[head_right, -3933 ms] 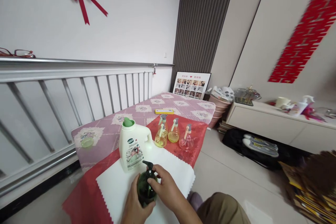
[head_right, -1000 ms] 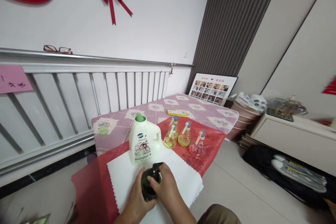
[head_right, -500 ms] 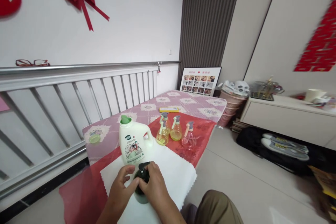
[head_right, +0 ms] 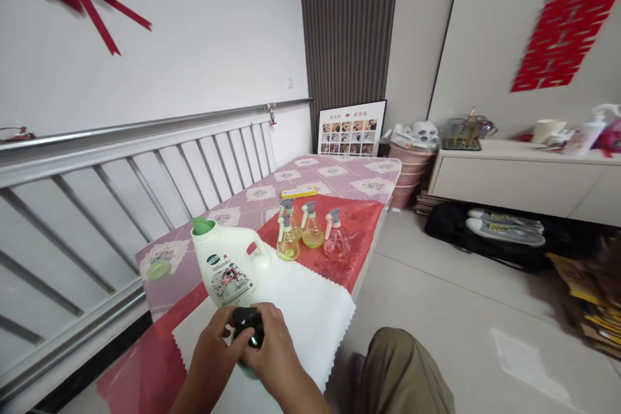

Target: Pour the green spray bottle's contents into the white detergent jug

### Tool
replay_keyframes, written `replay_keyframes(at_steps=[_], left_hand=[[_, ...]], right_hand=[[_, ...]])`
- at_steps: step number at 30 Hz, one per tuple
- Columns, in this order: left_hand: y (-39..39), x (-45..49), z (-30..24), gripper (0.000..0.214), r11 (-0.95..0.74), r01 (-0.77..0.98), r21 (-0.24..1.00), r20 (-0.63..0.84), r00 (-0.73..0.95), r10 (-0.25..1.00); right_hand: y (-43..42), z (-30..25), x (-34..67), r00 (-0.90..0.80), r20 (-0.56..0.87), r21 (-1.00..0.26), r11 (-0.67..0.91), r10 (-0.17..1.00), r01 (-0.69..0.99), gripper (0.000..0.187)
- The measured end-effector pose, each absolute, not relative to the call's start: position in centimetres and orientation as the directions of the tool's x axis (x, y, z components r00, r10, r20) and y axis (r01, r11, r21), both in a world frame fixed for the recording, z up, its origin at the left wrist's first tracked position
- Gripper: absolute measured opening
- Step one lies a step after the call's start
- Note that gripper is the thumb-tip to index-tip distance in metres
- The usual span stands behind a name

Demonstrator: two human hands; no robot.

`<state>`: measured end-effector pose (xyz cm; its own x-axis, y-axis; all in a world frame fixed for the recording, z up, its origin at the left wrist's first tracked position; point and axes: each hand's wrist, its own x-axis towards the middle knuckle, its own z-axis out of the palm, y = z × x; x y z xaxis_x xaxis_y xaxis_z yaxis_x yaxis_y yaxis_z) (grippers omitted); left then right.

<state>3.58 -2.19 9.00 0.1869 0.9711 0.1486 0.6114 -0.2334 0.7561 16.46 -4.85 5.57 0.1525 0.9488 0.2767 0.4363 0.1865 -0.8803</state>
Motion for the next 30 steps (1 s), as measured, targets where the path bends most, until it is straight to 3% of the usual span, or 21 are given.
replay_keyframes(at_steps=[2,7,15,19,22,24,30], left_hand=[[-1.9,3.1,8.8,0.024,-0.277,0.599,0.752,0.160,0.241,0.957],[-0.9,2.0,8.3,0.028,-0.338,0.555,0.760,0.142,0.367,0.920],[-1.1,2.0,7.8,0.043,-0.240,0.454,0.858,0.048,0.395,0.918],[-1.6,3.1,7.1,0.060,-0.175,0.349,0.921,0.079,0.272,0.959],[-2.0,4.0,6.5,0.051,-0.169,0.361,0.917,0.141,0.101,0.985],[-2.0,4.3,6.4,0.038,-0.178,0.428,0.886,0.160,0.078,0.984],[-1.5,3.3,7.5,0.027,-0.287,0.382,0.878,0.178,0.296,0.939]], right_hand=[[-5.0,5.7,16.5,0.136,0.236,-0.907,0.168,0.962,0.387,0.051],[-4.9,5.9,16.7,0.131,0.214,-0.937,0.166,0.968,0.307,0.042],[-4.9,5.6,16.7,0.144,0.216,-0.951,0.174,0.966,0.257,0.043],[-4.8,4.7,16.7,0.132,0.244,-0.944,0.204,0.961,0.261,0.051],[-4.6,4.2,16.7,0.128,0.263,-0.931,0.217,0.956,0.294,0.050],[-4.6,4.1,16.7,0.136,0.267,-0.929,0.216,0.954,0.301,0.049],[-4.5,4.7,16.8,0.108,0.256,-0.926,0.211,0.961,0.313,0.044]])
